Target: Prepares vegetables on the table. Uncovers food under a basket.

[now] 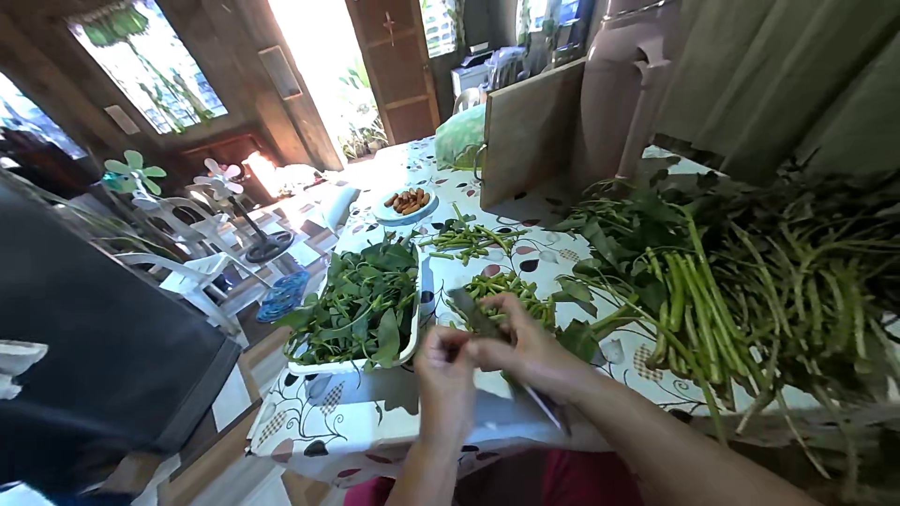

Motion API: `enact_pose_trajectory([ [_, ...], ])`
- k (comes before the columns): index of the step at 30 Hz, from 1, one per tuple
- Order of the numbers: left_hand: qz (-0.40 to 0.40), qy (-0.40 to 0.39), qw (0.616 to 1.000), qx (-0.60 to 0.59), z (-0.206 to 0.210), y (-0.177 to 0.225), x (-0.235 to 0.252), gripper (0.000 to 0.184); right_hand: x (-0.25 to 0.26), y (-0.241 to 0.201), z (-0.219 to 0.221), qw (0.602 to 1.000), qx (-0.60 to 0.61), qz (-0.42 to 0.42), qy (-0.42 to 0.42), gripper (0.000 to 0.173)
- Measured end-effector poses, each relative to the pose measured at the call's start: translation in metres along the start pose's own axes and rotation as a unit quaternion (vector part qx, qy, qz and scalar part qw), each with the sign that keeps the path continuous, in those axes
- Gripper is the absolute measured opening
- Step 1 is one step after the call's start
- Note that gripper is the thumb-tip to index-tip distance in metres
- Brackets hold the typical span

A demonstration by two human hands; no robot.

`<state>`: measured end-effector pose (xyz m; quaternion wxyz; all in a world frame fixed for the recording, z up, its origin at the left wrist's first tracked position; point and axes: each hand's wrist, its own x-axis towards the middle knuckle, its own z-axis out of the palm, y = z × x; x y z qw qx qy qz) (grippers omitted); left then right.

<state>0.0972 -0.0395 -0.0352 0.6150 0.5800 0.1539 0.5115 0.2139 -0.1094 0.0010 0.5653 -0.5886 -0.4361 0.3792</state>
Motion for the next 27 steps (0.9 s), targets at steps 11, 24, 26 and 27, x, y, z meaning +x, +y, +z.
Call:
enact_pose_trajectory([
  [11,0.006,-0.14,0.859,0.493,0.026,0.035,0.137,0.021,-0.001,0.025,-0.066,0.92,0.35,0.136,-0.116,0.051],
  [24,-0.107,-0.31,0.725,0.605,0.07,-0.027,0.182,0.038,-0.05,0.083,-0.083,0.745,0.661,-0.094,0.012,0.081],
  [26,-0.149,-0.39,0.693,0.588,0.074,-0.026,0.164,0.053,-0.053,0.082,-0.082,0.739,0.667,-0.083,0.055,0.083],
  [27,-0.155,-0.411,0.68,0.587,0.074,-0.028,0.155,0.058,-0.054,0.081,-0.081,0.742,0.66,-0.078,0.086,0.082],
])
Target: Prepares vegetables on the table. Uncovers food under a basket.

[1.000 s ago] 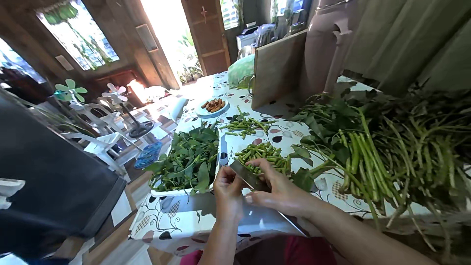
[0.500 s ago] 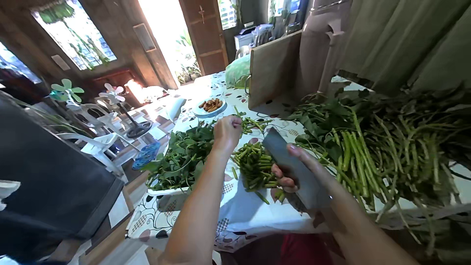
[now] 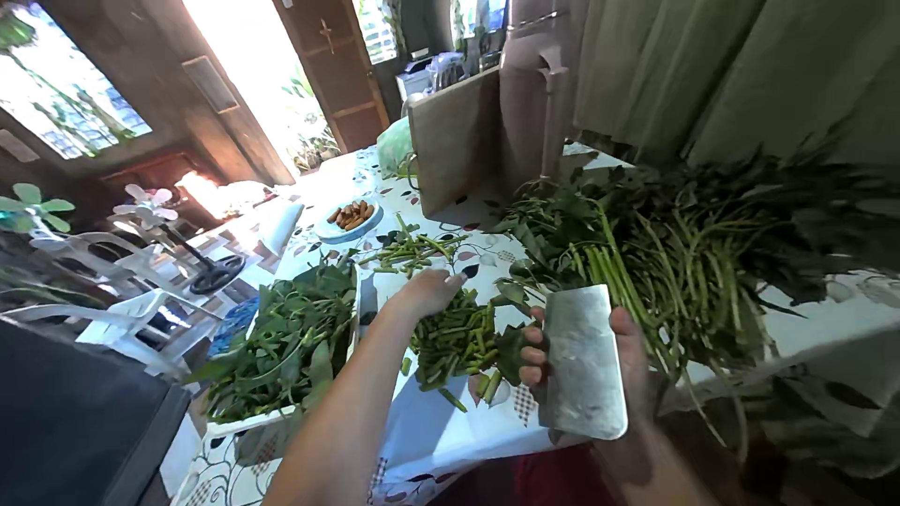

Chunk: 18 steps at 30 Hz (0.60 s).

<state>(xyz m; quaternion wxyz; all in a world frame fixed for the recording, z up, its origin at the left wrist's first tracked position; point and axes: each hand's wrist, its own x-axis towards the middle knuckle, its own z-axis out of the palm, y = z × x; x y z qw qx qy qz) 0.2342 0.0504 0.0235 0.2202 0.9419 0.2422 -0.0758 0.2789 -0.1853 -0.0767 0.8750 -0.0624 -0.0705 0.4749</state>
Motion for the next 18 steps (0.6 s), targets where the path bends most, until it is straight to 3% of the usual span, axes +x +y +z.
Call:
enact_pose_trajectory([
  [6,0.014,-0.049,0.997,0.049,0.003,-0.003,-0.018,0.051,0.0,0.002,0.008,0.993,-0.053,-0.075,0.072,0.078],
  [11,-0.009,-0.012,0.999,0.038,0.0,0.005,-0.034,0.059,-0.001,0.003,-0.002,0.992,0.041,-0.091,-0.073,0.075],
  [14,-0.064,0.031,0.996,0.048,0.016,0.007,-0.066,0.072,-0.004,0.005,-0.007,0.991,0.038,-0.107,-0.075,0.078],
  [18,-0.053,0.143,0.988,0.014,0.064,-0.017,-0.114,0.079,-0.006,0.007,-0.007,0.994,0.016,-0.096,-0.052,0.078],
])
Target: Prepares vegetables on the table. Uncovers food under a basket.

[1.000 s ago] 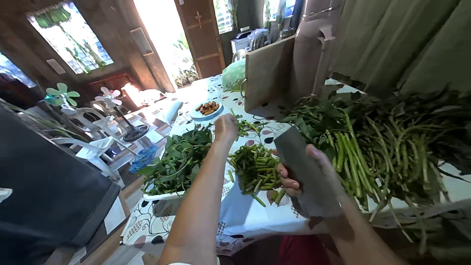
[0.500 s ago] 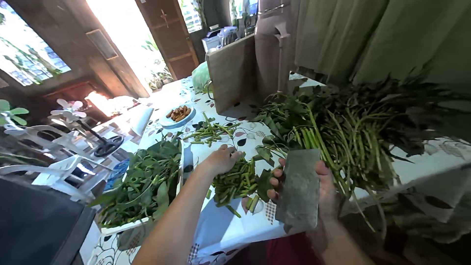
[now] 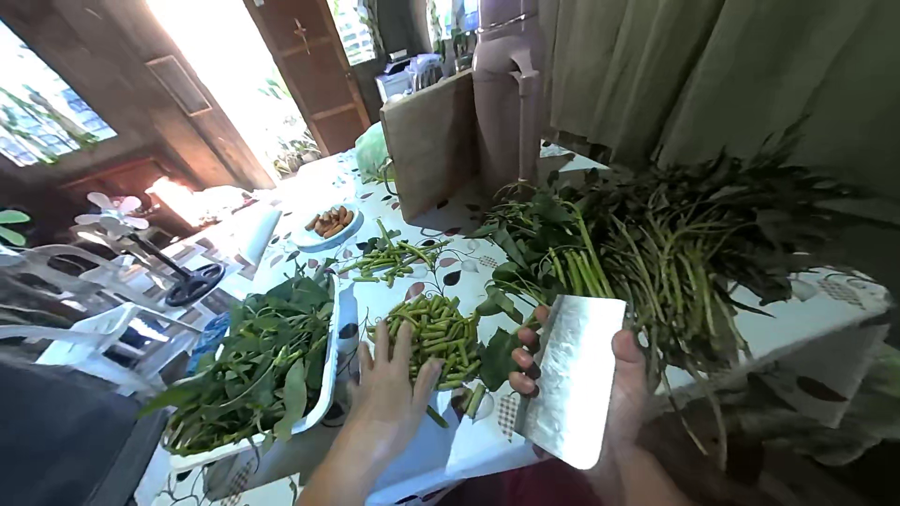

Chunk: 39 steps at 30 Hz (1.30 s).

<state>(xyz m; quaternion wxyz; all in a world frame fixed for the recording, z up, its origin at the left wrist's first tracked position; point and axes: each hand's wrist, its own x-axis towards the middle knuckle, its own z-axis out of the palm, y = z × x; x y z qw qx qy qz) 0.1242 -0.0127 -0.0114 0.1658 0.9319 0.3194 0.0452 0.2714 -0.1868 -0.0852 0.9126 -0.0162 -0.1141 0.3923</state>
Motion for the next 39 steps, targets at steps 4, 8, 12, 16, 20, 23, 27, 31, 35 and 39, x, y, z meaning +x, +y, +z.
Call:
enact_pose_trajectory([
  [4,0.033,0.096,0.992,-0.075,0.029,-0.024,-0.015,0.086,-0.001,0.003,0.0,0.999,-0.014,-0.028,0.016,0.078],
  [8,0.135,0.127,0.975,-0.123,0.034,-0.02,-0.013,0.084,-0.008,-0.001,-0.002,0.999,0.037,-0.004,-0.022,0.075],
  [12,0.238,0.171,0.956,-0.03,0.021,0.005,0.0,0.06,-0.03,-0.022,0.0,0.999,0.043,-0.004,-0.026,0.078],
  [16,0.335,0.131,0.931,-0.058,0.02,0.059,0.016,0.029,-0.048,-0.058,0.02,0.999,-0.028,-0.028,-0.007,0.08],
  [20,0.322,-0.009,0.945,-0.048,0.024,0.117,0.03,0.035,-0.06,-0.076,0.023,0.997,-0.043,-0.054,0.019,0.073],
  [23,0.175,-0.179,0.968,0.01,0.015,0.16,0.048,0.06,-0.069,-0.076,0.027,0.995,-0.059,-0.066,0.053,0.074],
  [27,0.088,-0.187,0.978,0.008,0.026,0.175,0.068,0.053,-0.075,-0.074,0.034,0.999,-0.004,-0.039,0.033,0.082],
  [31,0.076,-0.148,0.984,-0.068,0.024,0.165,0.068,0.036,-0.076,-0.073,0.039,0.996,-0.021,-0.036,0.073,0.085],
  [35,0.1,-0.074,0.965,-0.232,-0.006,0.138,0.057,0.026,-0.07,-0.068,0.046,0.99,-0.097,-0.03,0.101,0.073],
  [39,0.087,-0.014,0.873,-0.48,-0.033,0.108,0.04,0.017,-0.042,-0.057,0.064,0.978,-0.195,0.075,-0.015,0.071],
])
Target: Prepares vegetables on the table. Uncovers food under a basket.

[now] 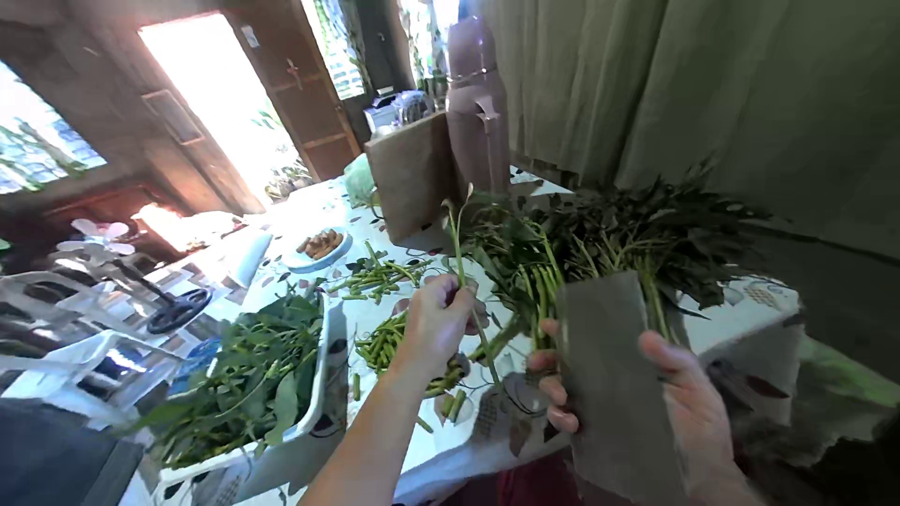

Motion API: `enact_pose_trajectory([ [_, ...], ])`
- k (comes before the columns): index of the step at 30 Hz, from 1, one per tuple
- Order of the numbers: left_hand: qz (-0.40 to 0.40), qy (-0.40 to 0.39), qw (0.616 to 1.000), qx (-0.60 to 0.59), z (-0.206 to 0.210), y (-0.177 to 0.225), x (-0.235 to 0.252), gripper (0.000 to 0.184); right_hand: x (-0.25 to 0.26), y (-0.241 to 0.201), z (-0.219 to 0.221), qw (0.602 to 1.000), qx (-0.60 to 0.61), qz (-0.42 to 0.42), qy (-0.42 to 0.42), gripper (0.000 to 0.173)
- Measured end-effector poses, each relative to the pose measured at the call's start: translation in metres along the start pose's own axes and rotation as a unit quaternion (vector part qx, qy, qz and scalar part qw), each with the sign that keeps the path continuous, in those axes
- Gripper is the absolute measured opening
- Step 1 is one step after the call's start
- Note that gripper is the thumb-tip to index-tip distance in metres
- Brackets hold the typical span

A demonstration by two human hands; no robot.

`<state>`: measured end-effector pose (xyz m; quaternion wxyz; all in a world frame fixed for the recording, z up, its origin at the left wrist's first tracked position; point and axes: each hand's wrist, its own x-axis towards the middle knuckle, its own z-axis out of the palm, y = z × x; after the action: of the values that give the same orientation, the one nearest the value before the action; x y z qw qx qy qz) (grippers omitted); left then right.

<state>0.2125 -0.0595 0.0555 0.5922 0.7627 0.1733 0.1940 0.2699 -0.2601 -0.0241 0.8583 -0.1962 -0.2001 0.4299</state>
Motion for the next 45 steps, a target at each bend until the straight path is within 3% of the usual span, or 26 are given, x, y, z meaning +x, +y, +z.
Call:
enact_pose_trajectory([
  [3,0.049,0.063,0.992,-0.1,-0.019,0.0,-0.011,0.019,0.04,0.006,0.019,0.978,-0.036,0.124,-0.162,0.072],
  [6,0.092,0.101,0.979,-0.153,-0.036,-0.002,-0.015,0.024,0.073,0.024,0.037,0.962,-0.027,0.171,-0.21,0.071],
  [10,0.105,0.096,0.975,-0.171,-0.066,-0.008,-0.017,0.008,0.105,0.044,0.048,0.952,-0.024,0.186,-0.243,0.065],
  [15,0.082,0.138,0.973,-0.166,-0.086,-0.015,-0.013,0.015,0.117,0.06,0.056,0.941,0.006,0.247,-0.232,0.074],
  [20,0.082,0.199,0.966,-0.143,-0.103,-0.009,-0.005,0.016,0.131,0.078,0.046,0.936,-0.022,0.226,-0.267,0.095],
  [26,0.074,0.233,0.966,-0.082,-0.115,-0.012,0.01,0.015,0.149,0.097,0.039,0.93,-0.013,0.243,-0.276,0.093],
  [31,0.077,0.241,0.962,-0.1,-0.118,-0.016,0.017,0.015,0.151,0.098,0.035,0.914,-0.008,0.252,-0.318,0.09],
  [34,0.091,0.237,0.962,-0.101,-0.116,-0.015,0.017,0.015,0.15,0.099,0.038,0.924,-0.033,0.249,-0.289,0.084],
  [37,0.108,0.228,0.96,-0.125,-0.116,-0.013,0.015,0.015,0.143,0.098,0.045,0.938,-0.063,0.236,-0.245,0.062],
  [39,0.11,0.228,0.957,-0.141,-0.115,-0.01,0.013,0.016,0.134,0.091,0.056,0.949,-0.148,0.213,-0.179,0.051],
  [40,0.113,0.232,0.955,-0.145,-0.114,-0.008,0.013,0.016,0.128,0.087,0.067,0.942,-0.248,0.192,-0.121,0.049],
  [42,0.132,0.248,0.95,-0.133,-0.113,-0.002,0.01,0.017,0.119,0.08,0.08,0.885,-0.438,0.151,-0.054,0.055],
  [45,0.204,0.275,0.935,-0.09,-0.112,0.008,0.005,0.018,0.111,0.073,0.073,0.826,-0.562,0.036,0.024,0.059],
])
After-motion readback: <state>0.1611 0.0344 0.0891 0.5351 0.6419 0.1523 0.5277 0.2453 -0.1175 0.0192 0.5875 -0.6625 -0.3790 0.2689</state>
